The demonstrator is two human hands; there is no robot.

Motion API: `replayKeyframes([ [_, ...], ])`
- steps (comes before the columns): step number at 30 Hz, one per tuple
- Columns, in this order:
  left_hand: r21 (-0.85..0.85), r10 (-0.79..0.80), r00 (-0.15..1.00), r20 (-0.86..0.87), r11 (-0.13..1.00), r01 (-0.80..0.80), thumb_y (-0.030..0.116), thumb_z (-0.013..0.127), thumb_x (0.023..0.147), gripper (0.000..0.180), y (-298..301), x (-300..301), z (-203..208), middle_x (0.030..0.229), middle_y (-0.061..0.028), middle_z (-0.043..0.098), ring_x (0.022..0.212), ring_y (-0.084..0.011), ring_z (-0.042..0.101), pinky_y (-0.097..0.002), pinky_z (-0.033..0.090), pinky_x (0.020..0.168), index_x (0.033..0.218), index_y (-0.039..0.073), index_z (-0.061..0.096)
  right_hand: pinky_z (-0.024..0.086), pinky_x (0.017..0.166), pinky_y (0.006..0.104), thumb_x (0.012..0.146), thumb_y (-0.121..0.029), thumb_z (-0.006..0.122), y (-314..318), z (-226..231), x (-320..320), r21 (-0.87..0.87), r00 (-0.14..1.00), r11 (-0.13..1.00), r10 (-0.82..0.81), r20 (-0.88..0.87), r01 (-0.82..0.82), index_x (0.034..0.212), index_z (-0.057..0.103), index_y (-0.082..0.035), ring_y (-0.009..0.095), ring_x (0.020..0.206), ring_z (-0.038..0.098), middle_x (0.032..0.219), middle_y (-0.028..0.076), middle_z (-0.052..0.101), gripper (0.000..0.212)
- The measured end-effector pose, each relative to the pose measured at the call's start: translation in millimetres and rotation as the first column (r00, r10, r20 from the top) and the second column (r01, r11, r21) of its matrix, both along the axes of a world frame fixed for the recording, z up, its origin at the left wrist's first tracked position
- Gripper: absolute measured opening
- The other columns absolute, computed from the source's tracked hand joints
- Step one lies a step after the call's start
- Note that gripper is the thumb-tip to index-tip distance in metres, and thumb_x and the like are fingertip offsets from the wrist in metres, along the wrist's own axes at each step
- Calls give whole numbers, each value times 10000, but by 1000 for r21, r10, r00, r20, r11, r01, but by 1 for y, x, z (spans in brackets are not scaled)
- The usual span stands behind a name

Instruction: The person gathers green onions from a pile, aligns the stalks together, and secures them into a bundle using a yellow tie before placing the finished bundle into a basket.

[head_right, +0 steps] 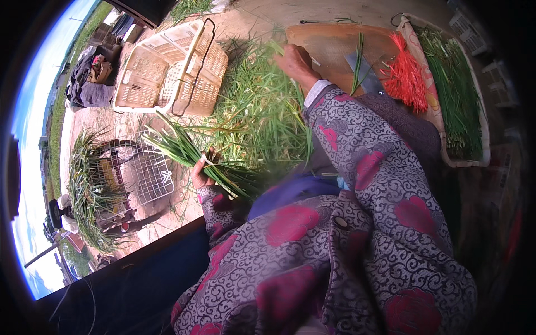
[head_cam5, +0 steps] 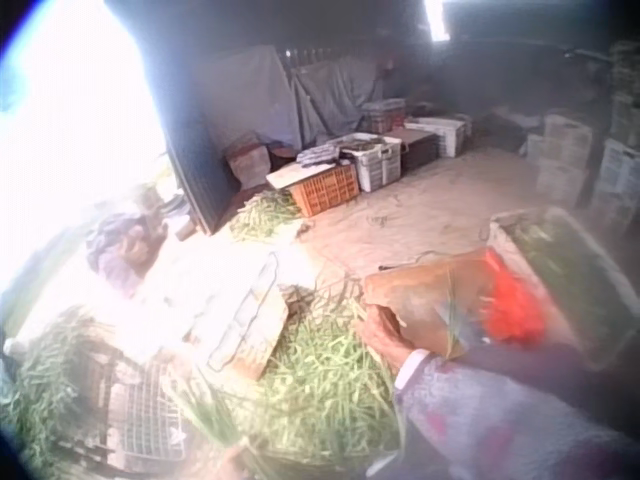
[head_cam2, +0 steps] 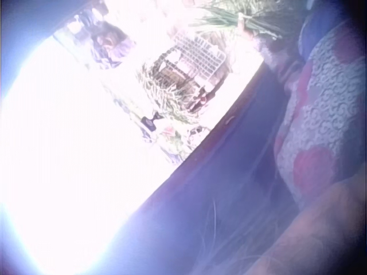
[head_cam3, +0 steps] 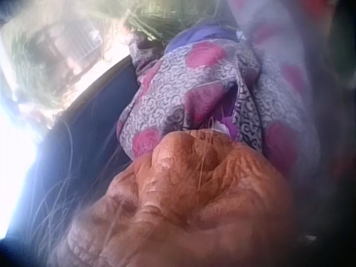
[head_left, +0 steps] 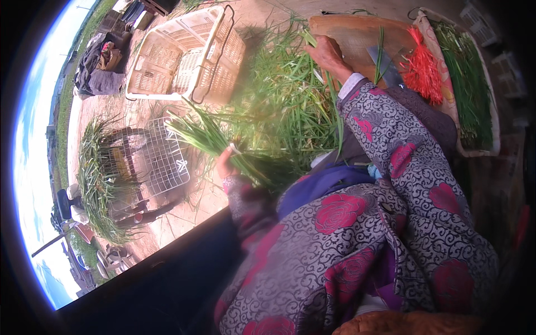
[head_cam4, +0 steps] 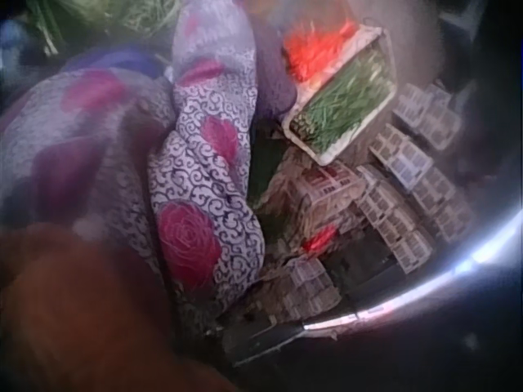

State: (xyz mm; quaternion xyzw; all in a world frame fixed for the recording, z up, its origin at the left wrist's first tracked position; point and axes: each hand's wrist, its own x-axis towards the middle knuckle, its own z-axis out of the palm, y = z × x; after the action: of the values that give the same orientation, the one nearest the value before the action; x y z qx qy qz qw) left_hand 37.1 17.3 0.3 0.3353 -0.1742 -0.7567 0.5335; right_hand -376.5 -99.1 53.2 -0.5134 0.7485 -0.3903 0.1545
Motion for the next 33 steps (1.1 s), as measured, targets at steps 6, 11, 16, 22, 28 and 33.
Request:
replayKeyframes([
  [6, -147, -23, 983, 179, 988, 50, 34, 658, 818, 190, -24, -9, -4, 1078, -193, 690, 1158, -360, 615, -532, 443, 1063, 986, -55, 657, 489, 590, 359, 752, -341, 816, 12, 26, 35, 105, 781, 831, 461, 422, -547, 956, 641, 49, 187, 644, 611, 760, 113, 645, 474],
  [11, -189, -71, 941, 332, 972, 139, 13, 713, 767, 477, -41, -88, 6, 1058, -161, 694, 1016, -289, 661, -424, 492, 979, 1217, -33, 563, 468, 543, 263, 762, -295, 833, 40, 38, 81, 24, 579, 726, 527, 622, -687, 994, 642, 33, 118, 615, 586, 766, 54, 643, 445],
  [16, -133, -73, 952, 298, 984, 117, -67, 681, 810, 476, -33, -127, 5, 1094, -121, 675, 942, -242, 678, -378, 570, 838, 1265, -14, 549, 471, 543, 263, 779, -211, 802, 40, 26, 81, 47, 586, 675, 602, 542, -736, 958, 689, -9, 107, 606, 591, 778, 35, 675, 292],
  [22, -63, -40, 946, 321, 996, 64, 1, 728, 739, 614, -32, -91, -13, 1118, -98, 614, 987, -245, 599, -368, 483, 874, 1311, -12, 507, 425, 504, 238, 790, -216, 781, 38, 53, 62, -10, 416, 637, 516, 749, -771, 1032, 670, -49, 73, 560, 536, 770, 27, 663, 314],
  [28, -114, 35, 923, 383, 993, 9, -15, 731, 762, 561, -31, -100, -2, 1120, -105, 627, 992, -243, 607, -360, 479, 886, 1287, -32, 536, 518, 660, 349, 785, -247, 775, 25, -6, 41, 454, 821, 799, 528, -217, -394, 1106, 675, -21, 187, 691, 636, 923, 151, 730, 405],
  [33, -133, 80, 882, 464, 991, -20, -56, 726, 771, 487, -28, -109, 8, 1081, -113, 664, 926, -235, 656, -344, 532, 834, 1232, -31, 569, 494, 751, 309, 755, -280, 811, 38, 27, 82, 75, 620, 731, 515, 592, -678, 1007, 701, -21, 168, 795, 631, 879, 71, 696, 378],
])
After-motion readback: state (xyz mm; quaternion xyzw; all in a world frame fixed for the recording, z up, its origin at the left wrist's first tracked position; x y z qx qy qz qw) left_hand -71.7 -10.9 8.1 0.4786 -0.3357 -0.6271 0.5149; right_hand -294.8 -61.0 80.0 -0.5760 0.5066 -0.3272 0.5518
